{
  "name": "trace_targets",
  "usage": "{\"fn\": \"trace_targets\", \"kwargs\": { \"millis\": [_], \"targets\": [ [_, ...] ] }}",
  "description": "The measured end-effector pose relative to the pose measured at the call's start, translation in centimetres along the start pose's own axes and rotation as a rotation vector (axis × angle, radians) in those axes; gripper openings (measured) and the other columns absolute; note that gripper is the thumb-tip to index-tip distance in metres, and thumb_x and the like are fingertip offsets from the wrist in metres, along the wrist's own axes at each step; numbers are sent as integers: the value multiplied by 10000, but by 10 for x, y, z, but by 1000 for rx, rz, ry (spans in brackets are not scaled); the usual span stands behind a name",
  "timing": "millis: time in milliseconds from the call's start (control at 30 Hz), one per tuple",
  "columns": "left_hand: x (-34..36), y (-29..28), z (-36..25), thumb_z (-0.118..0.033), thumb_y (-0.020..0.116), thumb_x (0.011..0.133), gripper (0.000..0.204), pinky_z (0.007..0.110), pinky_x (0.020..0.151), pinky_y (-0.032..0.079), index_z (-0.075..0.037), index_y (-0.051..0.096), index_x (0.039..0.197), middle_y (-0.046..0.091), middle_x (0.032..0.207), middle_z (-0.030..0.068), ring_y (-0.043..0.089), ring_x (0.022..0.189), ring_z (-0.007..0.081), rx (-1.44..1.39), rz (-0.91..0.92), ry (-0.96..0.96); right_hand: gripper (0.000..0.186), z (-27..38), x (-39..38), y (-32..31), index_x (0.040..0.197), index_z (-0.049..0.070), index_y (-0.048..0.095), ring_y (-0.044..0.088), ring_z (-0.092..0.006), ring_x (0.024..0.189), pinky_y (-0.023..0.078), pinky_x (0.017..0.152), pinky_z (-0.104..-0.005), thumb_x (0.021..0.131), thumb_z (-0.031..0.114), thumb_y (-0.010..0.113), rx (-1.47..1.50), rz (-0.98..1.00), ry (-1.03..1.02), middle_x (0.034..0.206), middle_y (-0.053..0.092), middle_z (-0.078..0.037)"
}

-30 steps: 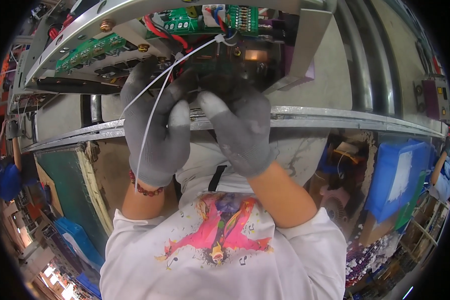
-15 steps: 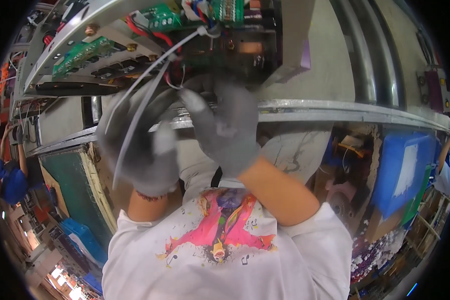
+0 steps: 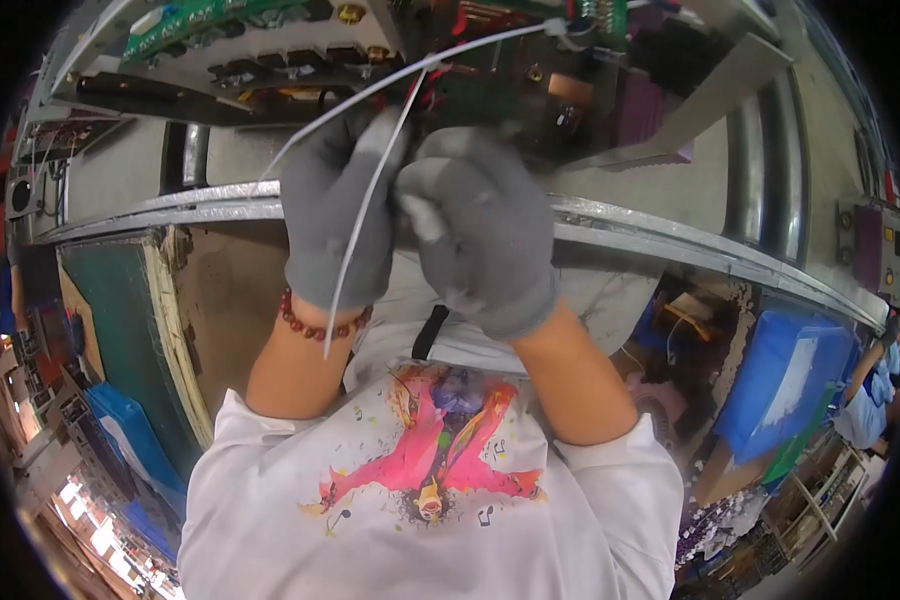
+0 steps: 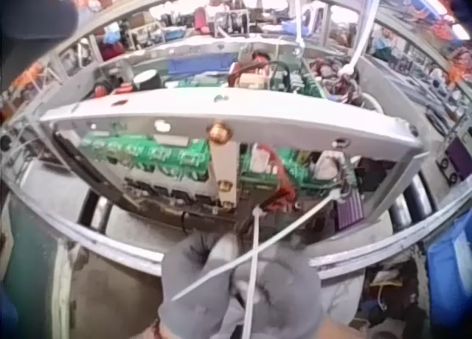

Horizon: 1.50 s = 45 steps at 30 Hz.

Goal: Assembling and wiring internal components of an electronic machine using cable ties.

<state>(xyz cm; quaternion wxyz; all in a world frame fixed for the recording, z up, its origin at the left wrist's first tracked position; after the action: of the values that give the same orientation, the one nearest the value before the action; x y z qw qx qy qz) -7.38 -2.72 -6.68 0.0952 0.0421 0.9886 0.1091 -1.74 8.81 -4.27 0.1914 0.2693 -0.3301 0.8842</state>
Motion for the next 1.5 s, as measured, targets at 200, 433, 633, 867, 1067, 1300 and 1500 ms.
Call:
{"fn": "trace_targets", "kwargs": {
  "millis": [200, 433, 633, 867, 1067, 1300, 1500],
  "targets": [
    [16, -2, 5, -245, 620, 877, 307, 320, 603, 465, 59, 652, 855, 641, 682, 133, 558, 594, 179, 203, 105, 111, 149, -7, -8, -2, 908, 51, 633, 604, -312, 712, 491, 632, -376, 760, 63, 653, 122, 218, 51, 837, 614, -124],
    [15, -4, -7, -230, 668, 838, 285, 281, 600, 492, 46, 697, 905, 678, 732, 101, 603, 642, 138, 256, 240, -40, 188, 4, 9, 9, 869, 44, 615, 614, -326, 706, 494, 611, -406, 753, 174, 686, -107, 303, 107, 784, 629, -134],
    [17, -2, -6, -205, 687, 802, 253, 300, 581, 503, 29, 700, 898, 677, 780, 156, 629, 638, 162, 273, 246, 54, 139, 7, 19, 12, 830, 32, 598, 575, -367, 616, 481, 565, -457, 755, 148, 610, -244, 301, 106, 675, 568, -170],
    [-4, -7, -3, -116, 686, 681, 378, 382, 680, 531, -38, 636, 1048, 599, 1029, 195, 638, 790, 302, 683, -86, 914, 169, 9, 29, 1, 786, 50, 647, 579, -350, 583, 471, 532, -410, 854, 195, 592, -222, 307, 211, 668, 595, -146],
    [16, 11, 14, -151, 679, 700, 308, 398, 637, 518, -109, 656, 1004, 650, 944, 110, 628, 788, 324, 781, -1, 887, 172, 4, 22, 1, 922, 13, 657, 543, -291, 550, 439, 529, -341, 867, 136, 550, -391, 160, -120, 687, 589, -139],
    [26, 23, 22, -161, 660, 742, 237, 389, 646, 516, -101, 652, 971, 655, 875, 122, 624, 748, 340, 728, 153, 846, 130, 7, 23, 14, 796, -11, 604, 502, -173, 522, 403, 506, -291, 857, 98, 567, -259, 198, -15, 609, 544, -109],
    [34, 19, 26, -145, 646, 726, 126, 396, 655, 528, -90, 672, 836, 659, 895, 106, 641, 753, 315, 676, 231, 785, 144, 8, 25, 19, 769, 2, 577, 482, -157, 515, 384, 487, -295, 856, 116, 564, -186, 245, 18, 574, 498, -96]
  ]
}}
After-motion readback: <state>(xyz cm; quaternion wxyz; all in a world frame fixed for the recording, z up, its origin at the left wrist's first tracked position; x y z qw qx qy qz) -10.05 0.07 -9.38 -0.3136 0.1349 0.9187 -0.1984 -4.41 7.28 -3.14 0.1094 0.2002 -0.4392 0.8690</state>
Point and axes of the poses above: each hand's wrist, its own x-axis towards the middle knuckle, its own y-axis out of the palm, z = x × y, the point moved 6 cm from there along x, towards the middle knuckle
